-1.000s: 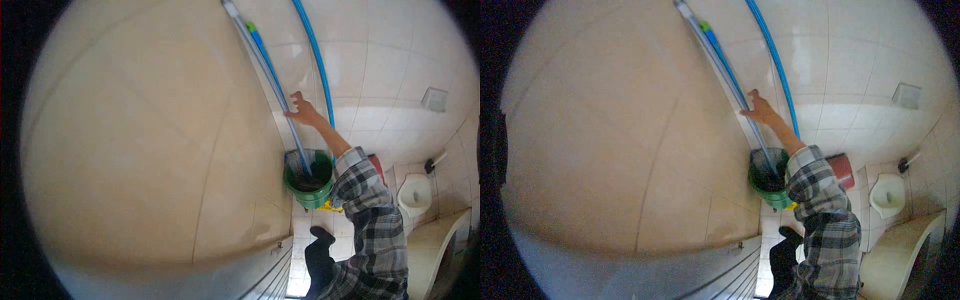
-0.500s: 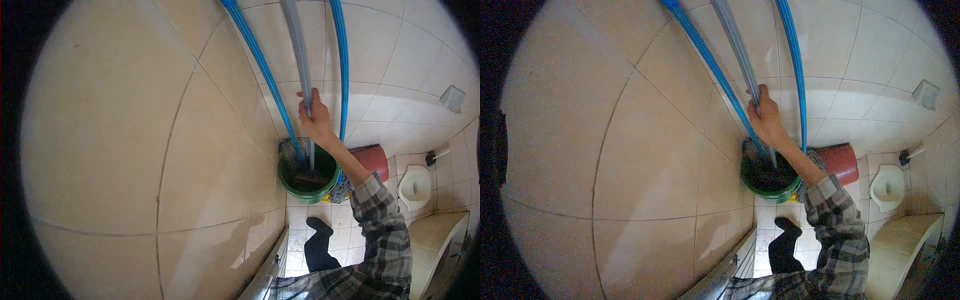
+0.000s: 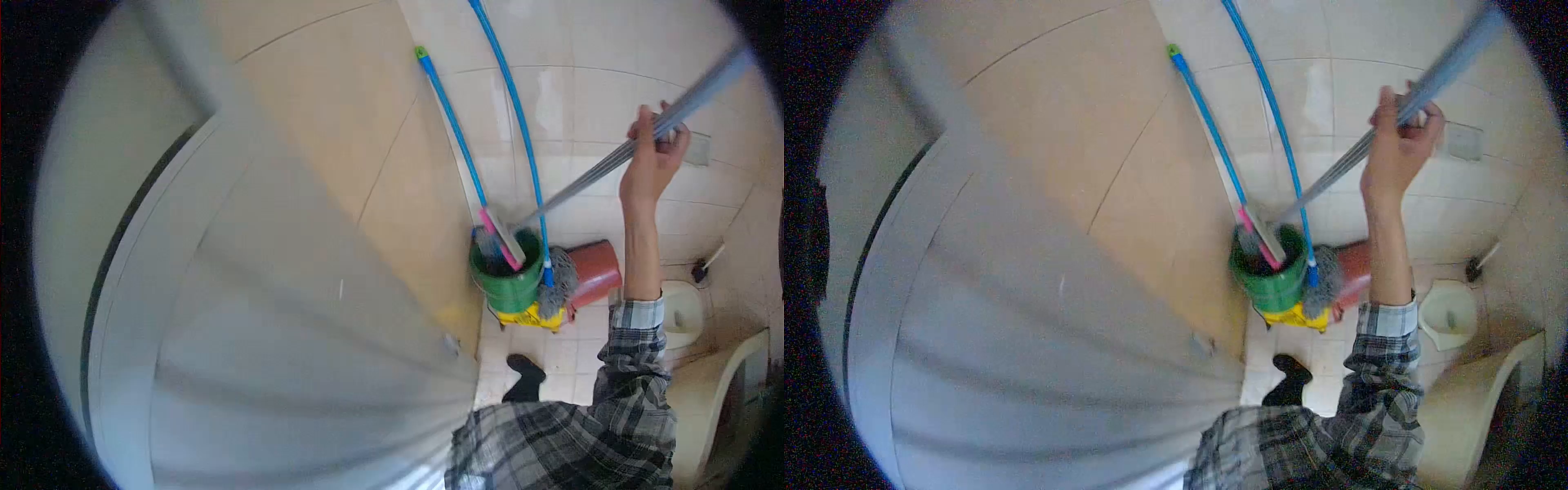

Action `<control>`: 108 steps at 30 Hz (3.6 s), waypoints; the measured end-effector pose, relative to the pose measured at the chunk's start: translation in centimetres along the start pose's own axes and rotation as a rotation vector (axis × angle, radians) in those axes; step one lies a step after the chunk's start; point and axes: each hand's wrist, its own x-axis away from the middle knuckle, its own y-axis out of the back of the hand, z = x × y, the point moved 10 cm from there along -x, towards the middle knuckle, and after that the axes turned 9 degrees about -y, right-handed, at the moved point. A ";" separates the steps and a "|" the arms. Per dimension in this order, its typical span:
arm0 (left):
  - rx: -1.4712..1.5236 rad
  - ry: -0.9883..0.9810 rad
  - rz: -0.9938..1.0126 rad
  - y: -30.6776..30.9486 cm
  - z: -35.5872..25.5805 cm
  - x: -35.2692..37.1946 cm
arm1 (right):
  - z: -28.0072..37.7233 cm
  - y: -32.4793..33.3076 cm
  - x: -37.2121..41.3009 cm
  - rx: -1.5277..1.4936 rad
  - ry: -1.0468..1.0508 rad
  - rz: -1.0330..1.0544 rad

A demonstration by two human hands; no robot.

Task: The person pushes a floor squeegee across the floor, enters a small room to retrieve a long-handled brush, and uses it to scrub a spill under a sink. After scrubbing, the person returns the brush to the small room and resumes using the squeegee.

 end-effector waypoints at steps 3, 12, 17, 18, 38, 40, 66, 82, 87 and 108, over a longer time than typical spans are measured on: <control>0.040 0.241 -0.100 1.4 3.2 4.3 | 6.7 7.8 1.5 -0.122 -0.009 -0.142; 0.122 0.118 -0.114 -5.1 -3.5 0.9 | 0.3 21.8 5.4 -0.304 -0.536 -0.444; 0.302 0.092 -0.120 -4.5 -5.8 1.4 | -2.0 26.3 9.8 -0.078 -0.589 -0.485; 0.370 0.091 -0.092 -4.2 -5.5 0.9 | -1.6 27.0 10.9 -0.035 -0.561 -0.475; 1.044 0.030 0.512 -0.2 -20.1 10.4 | -14.9 44.2 22.9 0.299 -0.805 -0.304; 1.298 0.204 0.714 2.4 -20.6 22.6 | -15.6 43.3 24.9 0.279 -0.857 -0.155; 1.474 1.379 -0.257 19.8 19.4 30.2 | 32.0 27.4 79.2 -0.082 -0.814 1.938; 1.498 1.042 -0.522 6.0 41.6 30.4 | 19.4 -11.5 69.5 -0.270 -0.852 1.070; 1.364 1.085 -0.561 1.2 46.4 31.1 | 8.6 -19.8 73.4 0.034 -0.918 1.035; 1.087 1.242 -0.556 -19.3 63.8 34.9 | 18.0 -38.0 94.7 -0.067 -0.716 1.114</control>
